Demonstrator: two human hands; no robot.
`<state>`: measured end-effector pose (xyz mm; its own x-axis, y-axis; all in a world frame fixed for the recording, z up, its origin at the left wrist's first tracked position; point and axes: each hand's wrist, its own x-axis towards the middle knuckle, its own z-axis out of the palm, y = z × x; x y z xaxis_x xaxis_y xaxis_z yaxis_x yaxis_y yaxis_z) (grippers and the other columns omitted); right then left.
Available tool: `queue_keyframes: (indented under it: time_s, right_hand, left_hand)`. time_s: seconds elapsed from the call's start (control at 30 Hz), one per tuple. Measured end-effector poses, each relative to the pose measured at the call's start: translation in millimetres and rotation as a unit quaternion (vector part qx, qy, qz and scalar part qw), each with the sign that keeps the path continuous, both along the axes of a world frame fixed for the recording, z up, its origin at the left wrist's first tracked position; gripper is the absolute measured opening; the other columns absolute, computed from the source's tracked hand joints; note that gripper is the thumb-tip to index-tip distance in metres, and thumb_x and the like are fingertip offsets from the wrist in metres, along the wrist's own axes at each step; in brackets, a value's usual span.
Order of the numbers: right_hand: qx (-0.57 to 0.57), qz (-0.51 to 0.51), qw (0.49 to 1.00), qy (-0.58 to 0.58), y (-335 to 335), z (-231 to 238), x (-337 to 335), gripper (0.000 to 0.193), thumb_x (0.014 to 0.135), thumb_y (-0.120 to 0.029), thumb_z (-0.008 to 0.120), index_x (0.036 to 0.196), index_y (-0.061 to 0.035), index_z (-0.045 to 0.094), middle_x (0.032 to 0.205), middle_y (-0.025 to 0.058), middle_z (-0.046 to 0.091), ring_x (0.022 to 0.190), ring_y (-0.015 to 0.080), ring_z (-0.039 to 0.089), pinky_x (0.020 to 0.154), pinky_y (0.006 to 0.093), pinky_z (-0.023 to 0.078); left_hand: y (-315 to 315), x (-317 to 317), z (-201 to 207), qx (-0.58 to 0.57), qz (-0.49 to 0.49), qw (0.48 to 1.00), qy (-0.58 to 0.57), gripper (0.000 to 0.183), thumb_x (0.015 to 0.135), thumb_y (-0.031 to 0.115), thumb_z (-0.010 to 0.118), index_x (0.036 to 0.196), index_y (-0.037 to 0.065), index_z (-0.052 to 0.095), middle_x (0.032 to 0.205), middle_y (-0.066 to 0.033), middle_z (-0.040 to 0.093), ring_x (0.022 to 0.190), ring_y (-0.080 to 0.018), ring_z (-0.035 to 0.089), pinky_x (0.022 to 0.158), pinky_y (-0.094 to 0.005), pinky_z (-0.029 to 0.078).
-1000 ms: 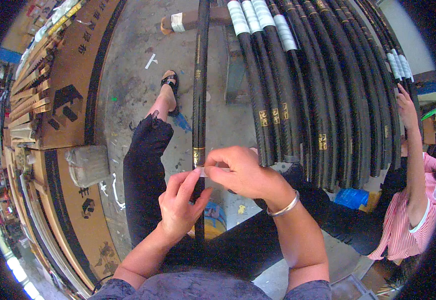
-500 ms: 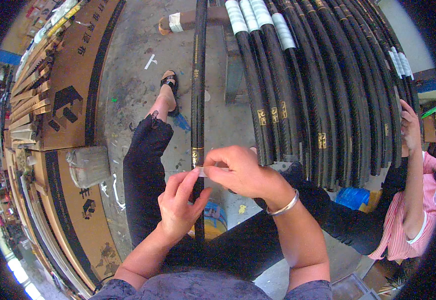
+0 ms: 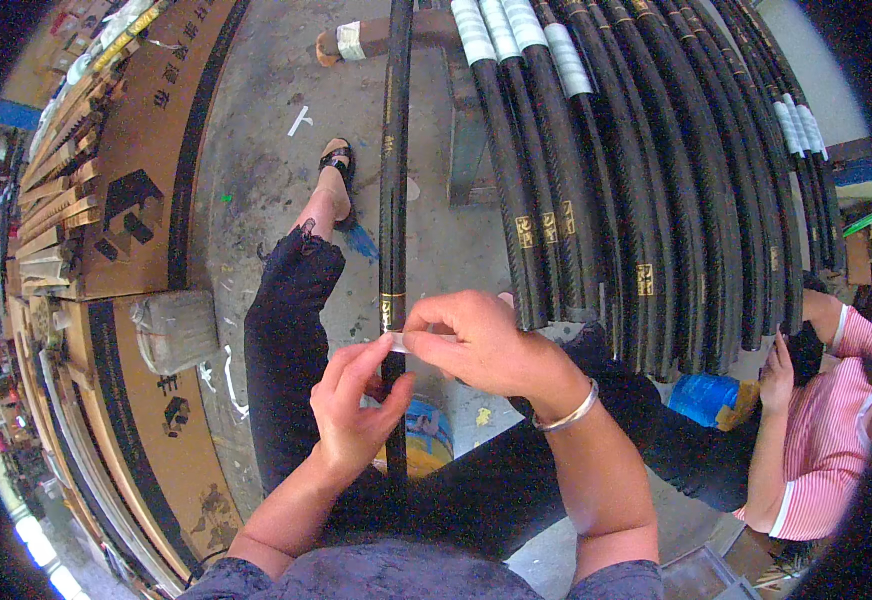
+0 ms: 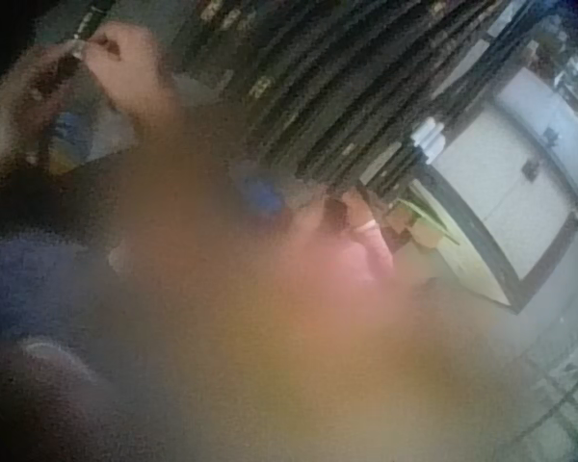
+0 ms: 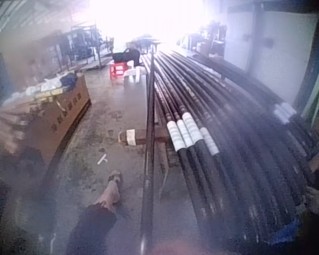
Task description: The person applies white tape to the handles of fishing rods one by one while sitting on the floor.
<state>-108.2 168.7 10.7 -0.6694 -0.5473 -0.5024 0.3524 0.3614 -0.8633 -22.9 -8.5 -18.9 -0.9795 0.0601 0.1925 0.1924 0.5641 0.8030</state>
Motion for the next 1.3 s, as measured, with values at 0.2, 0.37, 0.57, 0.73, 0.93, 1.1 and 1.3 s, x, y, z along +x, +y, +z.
queue_keyframes:
  time_s: [0.2,0.37,0.57,0.73,0.93,1.1,1.3]
  right_hand:
    - [0.011,0.007,1.0,0.013,-1,1,3,0.018,0.093,-0.016,0.058,0.089,0.0017,0.062,0.069,0.001,0.06,0.06,0.0061,0.053,0.053,0.0232,0.042]
    - [-0.014,-0.033,0.997,0.062,-3,-5,8,0.022,0.089,-0.025,0.063,0.089,-0.0033,0.067,0.057,0.0031,0.059,0.051,0.0078,0.054,0.048,0.0274,0.043]
    - [0.008,-0.025,0.998,0.053,-5,-5,6,0.021,0.09,-0.023,0.061,0.088,-0.0018,0.066,0.056,0.0034,0.059,0.049,0.0084,0.054,0.046,0.0276,0.042]
    - [0.002,-0.028,0.998,0.057,-4,-8,7,0.023,0.09,-0.023,0.06,0.088,-0.0011,0.066,0.055,0.0041,0.058,0.048,0.0087,0.053,0.044,0.0283,0.041]
    - [0.007,-0.01,0.997,0.072,-7,-4,6,0.025,0.089,-0.024,0.06,0.091,-0.0003,0.067,0.057,0.0047,0.059,0.048,0.0098,0.054,0.044,0.0289,0.041]
    - [0.001,0.003,0.997,0.077,-14,0,4,0.026,0.089,-0.024,0.06,0.093,0.0004,0.066,0.061,0.0061,0.061,0.052,0.0116,0.056,0.049,0.0301,0.044]
    - [0.014,0.017,0.997,0.071,-17,2,2,0.026,0.09,-0.024,0.06,0.094,0.0012,0.065,0.064,0.0078,0.063,0.054,0.0141,0.058,0.053,0.0313,0.046]
  left_hand:
    - [-3,1,-4,0.058,0.012,0.998,-0.011,0.053,0.07,-0.002,0.078,0.119,0.006,0.062,0.095,-0.0098,0.063,0.064,-0.0113,0.061,0.052,-0.0231,0.051]
    - [-3,4,-8,0.028,0.013,0.999,0.017,0.051,0.071,0.0,0.078,0.118,0.005,0.061,0.095,-0.0111,0.063,0.062,-0.012,0.061,0.052,-0.0243,0.051]
    - [-3,9,-11,-0.019,0.014,1.0,0.02,0.05,0.073,0.002,0.078,0.118,0.004,0.056,0.099,-0.0142,0.064,0.059,-0.016,0.063,0.053,-0.0262,0.053]
    - [-2,7,-5,-0.051,-0.001,0.998,0.027,0.057,0.072,0.003,0.079,0.122,0.004,0.052,0.102,-0.0158,0.064,0.059,-0.0167,0.063,0.052,-0.0259,0.052]
    - [-4,12,-13,0.019,0.039,0.999,-0.027,0.073,0.069,0.003,0.081,0.131,0.004,0.041,0.102,-0.0151,0.064,0.059,-0.0132,0.061,0.052,-0.0261,0.051]
    - [-13,10,-17,0.053,0.049,0.997,-0.041,0.065,0.07,0.0,0.079,0.127,0.004,0.047,0.099,-0.0134,0.064,0.058,-0.0111,0.059,0.051,-0.0245,0.049]
    - [-16,4,-11,0.025,0.037,0.999,0.009,0.057,0.069,-0.002,0.077,0.122,0.005,0.059,0.094,-0.0096,0.063,0.058,-0.0101,0.057,0.051,-0.0232,0.047]
